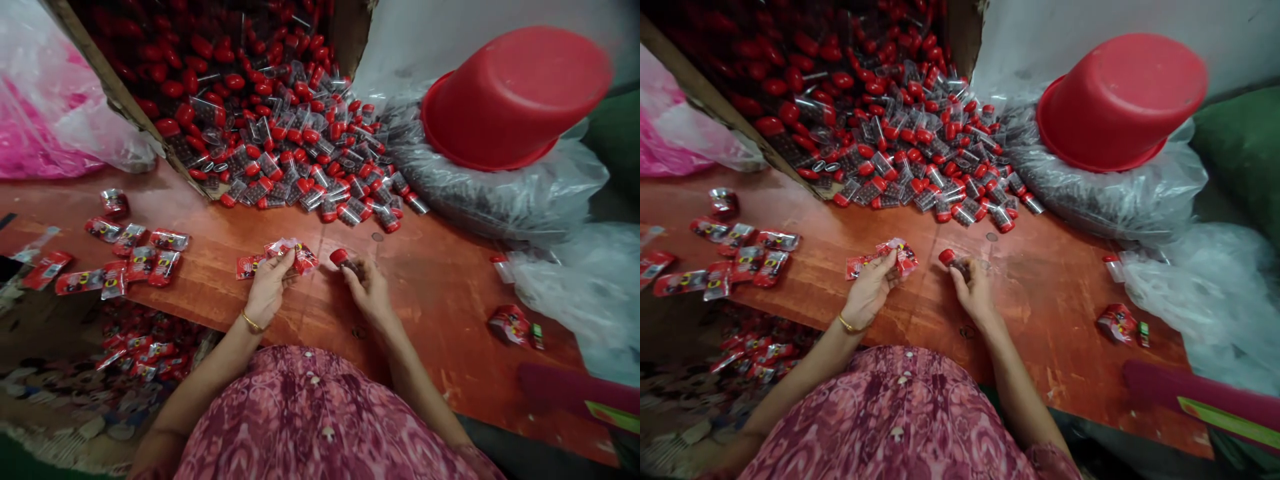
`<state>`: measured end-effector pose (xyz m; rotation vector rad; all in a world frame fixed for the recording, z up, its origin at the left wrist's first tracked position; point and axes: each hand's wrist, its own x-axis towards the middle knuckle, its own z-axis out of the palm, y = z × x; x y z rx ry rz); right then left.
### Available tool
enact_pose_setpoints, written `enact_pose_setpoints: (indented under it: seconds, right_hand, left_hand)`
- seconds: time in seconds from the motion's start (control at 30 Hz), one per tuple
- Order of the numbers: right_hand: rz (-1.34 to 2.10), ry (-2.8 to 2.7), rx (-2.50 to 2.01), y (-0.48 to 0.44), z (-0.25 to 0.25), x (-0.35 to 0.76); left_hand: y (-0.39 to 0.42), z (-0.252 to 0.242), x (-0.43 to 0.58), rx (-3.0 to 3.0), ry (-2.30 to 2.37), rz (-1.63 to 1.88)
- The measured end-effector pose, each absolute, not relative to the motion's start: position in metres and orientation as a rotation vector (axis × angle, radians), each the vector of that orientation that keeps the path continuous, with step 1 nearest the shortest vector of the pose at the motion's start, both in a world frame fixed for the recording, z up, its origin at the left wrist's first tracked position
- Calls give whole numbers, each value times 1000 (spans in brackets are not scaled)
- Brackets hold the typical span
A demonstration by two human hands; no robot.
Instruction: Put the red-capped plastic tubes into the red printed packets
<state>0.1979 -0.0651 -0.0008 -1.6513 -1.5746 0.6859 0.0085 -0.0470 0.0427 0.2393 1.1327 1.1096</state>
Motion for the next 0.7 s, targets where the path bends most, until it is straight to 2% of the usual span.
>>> enact_pose_setpoints:
  seconds: [0.1,0.23,0.47,0.7]
  right_hand:
    - [1048,-1338,-1461,-83,25,189]
    - [1215,-1248,-1385,-96,54,176]
    - [1509,-1029,-1341,-87,41,163]
    - [1426,-980,-1275,-85,29,154]
  left_hand:
    - [-47,44,9,243,1129,1114]
    - [-48,45,12,274,1143,1135]
    - [-54,38,13,428,1158,1157]
    - [-55,41,16,422,1084,1188]
